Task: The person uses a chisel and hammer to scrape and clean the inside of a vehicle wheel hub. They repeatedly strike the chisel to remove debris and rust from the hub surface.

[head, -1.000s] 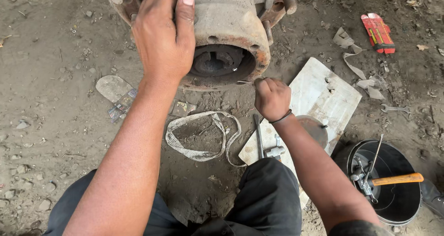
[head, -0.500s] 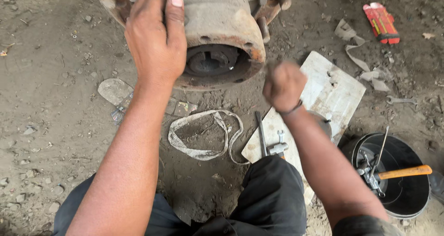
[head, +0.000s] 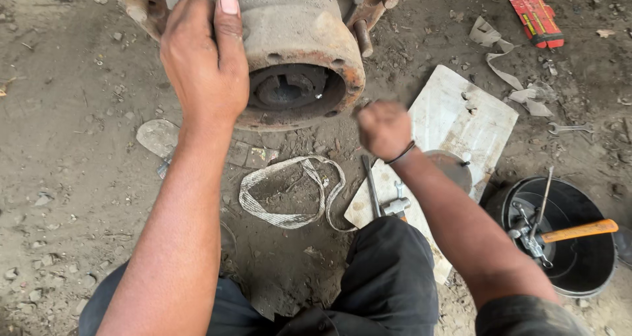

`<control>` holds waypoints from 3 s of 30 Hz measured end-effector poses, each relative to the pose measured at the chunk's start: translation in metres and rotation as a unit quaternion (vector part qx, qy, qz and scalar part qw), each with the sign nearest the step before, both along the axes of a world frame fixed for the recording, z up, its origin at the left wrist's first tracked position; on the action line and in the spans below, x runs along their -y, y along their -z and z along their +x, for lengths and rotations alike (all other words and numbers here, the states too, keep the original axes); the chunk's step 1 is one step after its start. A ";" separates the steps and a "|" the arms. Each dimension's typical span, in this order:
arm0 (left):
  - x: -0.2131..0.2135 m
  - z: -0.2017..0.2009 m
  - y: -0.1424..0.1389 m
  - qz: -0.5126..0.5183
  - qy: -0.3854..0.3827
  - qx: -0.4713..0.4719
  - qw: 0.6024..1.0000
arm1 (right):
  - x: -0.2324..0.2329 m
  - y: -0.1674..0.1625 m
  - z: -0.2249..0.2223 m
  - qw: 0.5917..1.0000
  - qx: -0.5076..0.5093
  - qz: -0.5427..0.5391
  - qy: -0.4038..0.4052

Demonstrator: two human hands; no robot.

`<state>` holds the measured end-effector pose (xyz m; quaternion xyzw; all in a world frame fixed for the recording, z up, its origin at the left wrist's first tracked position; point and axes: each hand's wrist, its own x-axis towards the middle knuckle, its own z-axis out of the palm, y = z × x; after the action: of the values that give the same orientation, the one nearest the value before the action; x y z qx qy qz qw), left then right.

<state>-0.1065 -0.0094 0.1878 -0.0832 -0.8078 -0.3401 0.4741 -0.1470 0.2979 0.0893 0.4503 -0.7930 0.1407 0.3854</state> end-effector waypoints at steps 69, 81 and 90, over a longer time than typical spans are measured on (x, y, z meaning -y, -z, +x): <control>-0.010 0.000 -0.003 0.012 -0.024 0.015 1.000 | 0.024 0.060 0.014 0.970 0.119 -0.201 0.061; -0.012 0.007 -0.005 0.003 -0.002 -0.002 1.000 | 0.066 0.118 0.025 0.938 0.213 -0.260 0.084; -0.009 0.010 -0.007 -0.006 0.016 -0.018 1.000 | 0.080 0.122 0.033 0.921 0.205 -0.315 0.101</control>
<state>-0.0963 -0.0001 0.1952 -0.1047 -0.7999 -0.3415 0.4823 -0.1137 0.2178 -0.0322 0.1846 -0.8108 0.4329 0.3480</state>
